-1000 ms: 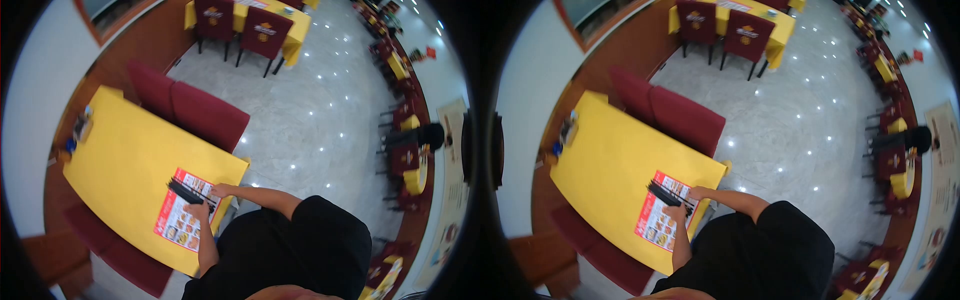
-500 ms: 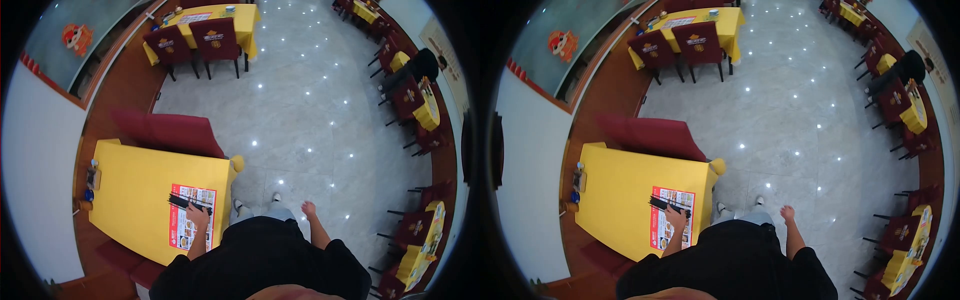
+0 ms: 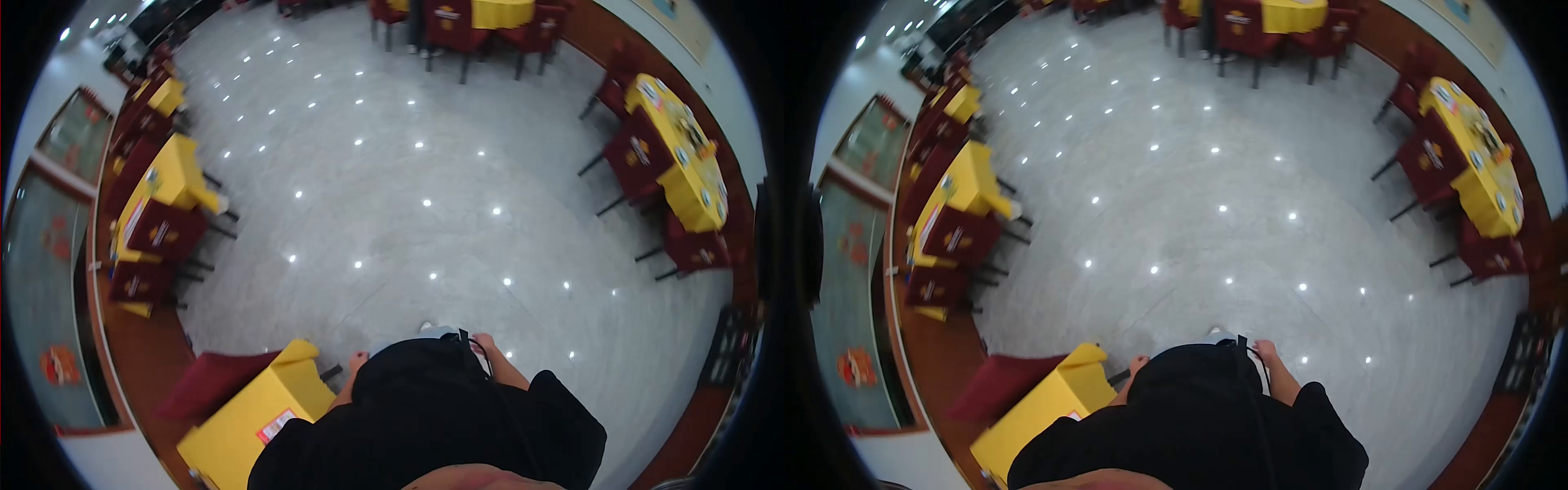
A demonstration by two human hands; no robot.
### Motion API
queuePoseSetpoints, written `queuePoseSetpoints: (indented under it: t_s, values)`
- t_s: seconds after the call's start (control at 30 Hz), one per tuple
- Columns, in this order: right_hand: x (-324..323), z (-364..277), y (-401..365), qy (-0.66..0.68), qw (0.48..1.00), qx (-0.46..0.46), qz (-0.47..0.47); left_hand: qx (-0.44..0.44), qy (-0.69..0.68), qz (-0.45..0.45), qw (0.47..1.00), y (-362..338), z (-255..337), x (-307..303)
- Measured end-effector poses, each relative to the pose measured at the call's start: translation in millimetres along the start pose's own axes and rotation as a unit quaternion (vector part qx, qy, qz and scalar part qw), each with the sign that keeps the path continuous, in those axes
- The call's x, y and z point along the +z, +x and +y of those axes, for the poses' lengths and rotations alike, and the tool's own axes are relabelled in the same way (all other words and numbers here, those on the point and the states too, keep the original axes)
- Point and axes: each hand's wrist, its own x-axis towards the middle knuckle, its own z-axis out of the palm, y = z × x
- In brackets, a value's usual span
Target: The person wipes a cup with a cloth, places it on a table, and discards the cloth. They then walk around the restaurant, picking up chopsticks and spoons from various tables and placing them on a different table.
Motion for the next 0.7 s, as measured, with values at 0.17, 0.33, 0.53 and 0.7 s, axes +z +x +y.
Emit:
queuePoseSetpoints:
  t_s: [0.17,0.33,0.53,0.7]
  values:
    - [-50.0,-79.7,-29.1,0.232,0.967,-0.028,0.102,0.052,-0.075,-0.134,0.987,57.0,155.4,15.7]
    - [-108.8,-95.2,-13.2,0.351,0.923,-0.038,0.153,0.040,0.176,-0.251,0.951,94.4,276.2,38.1]
    - [-180.1,5.0,42.0,0.220,0.955,-0.087,0.177,-0.015,0.154,-0.255,0.954,144.9,406.2,149.2]
    - [-253.4,-90.7,-45.5,0.490,0.823,0.082,0.277,0.365,0.352,-0.325,0.798,210.8,519.5,296.3]
